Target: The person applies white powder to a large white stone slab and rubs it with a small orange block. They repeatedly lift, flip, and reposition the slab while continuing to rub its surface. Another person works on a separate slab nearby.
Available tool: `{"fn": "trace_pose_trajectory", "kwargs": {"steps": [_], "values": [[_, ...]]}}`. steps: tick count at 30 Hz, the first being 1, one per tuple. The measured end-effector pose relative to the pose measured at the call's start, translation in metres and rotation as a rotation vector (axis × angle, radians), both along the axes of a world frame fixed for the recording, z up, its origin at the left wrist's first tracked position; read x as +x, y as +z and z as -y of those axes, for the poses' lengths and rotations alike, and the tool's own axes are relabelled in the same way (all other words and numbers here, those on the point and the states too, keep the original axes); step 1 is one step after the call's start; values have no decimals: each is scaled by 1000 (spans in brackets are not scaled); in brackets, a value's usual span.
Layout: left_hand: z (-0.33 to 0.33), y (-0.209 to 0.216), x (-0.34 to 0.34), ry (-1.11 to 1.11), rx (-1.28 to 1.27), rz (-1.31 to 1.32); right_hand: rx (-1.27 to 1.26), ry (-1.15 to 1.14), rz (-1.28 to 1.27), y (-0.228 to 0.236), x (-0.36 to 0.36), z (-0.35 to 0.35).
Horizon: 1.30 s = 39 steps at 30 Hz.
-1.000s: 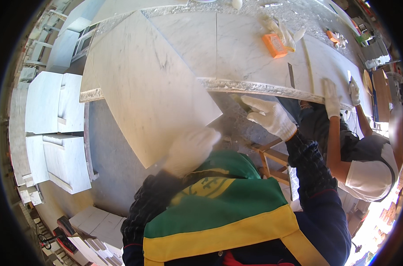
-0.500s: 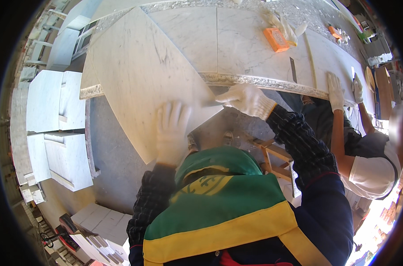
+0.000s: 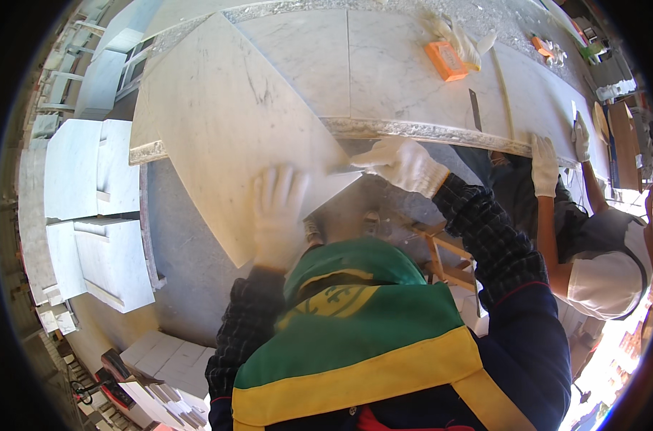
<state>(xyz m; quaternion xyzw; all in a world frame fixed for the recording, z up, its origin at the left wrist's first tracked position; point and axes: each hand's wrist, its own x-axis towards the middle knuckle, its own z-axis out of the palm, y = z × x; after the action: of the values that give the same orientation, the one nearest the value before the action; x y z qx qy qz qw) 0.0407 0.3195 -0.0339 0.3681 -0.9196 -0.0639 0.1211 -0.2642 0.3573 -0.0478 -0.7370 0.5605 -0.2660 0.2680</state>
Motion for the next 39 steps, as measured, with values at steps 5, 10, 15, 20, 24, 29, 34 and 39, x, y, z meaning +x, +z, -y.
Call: {"fn": "trace_pose_trajectory", "kwargs": {"steps": [5,10,15,20,24,29,34,39], "values": [[1,0,0,31,49,-1,34,35,28,2,4,-1],[2,6,-2,17,70,12,26,-18,14,7,3,-3],[3,6,-4,0,85,36,-35,70,117,1,9,-24],[10,6,-5,-58,75,129,377,-488,847,-10,6,-80],[14,6,-16,-113,103,152,438,-755,1072,-23,12,-124],[24,3,-39,-200,68,172,443,-871,1261,-39,49,-152],[36,2,-60,-270,29,229,571,-962,1237,-38,80,-165],[49,1,-82,-328,29,202,564,-1095,1167,-26,99,-179]]}}
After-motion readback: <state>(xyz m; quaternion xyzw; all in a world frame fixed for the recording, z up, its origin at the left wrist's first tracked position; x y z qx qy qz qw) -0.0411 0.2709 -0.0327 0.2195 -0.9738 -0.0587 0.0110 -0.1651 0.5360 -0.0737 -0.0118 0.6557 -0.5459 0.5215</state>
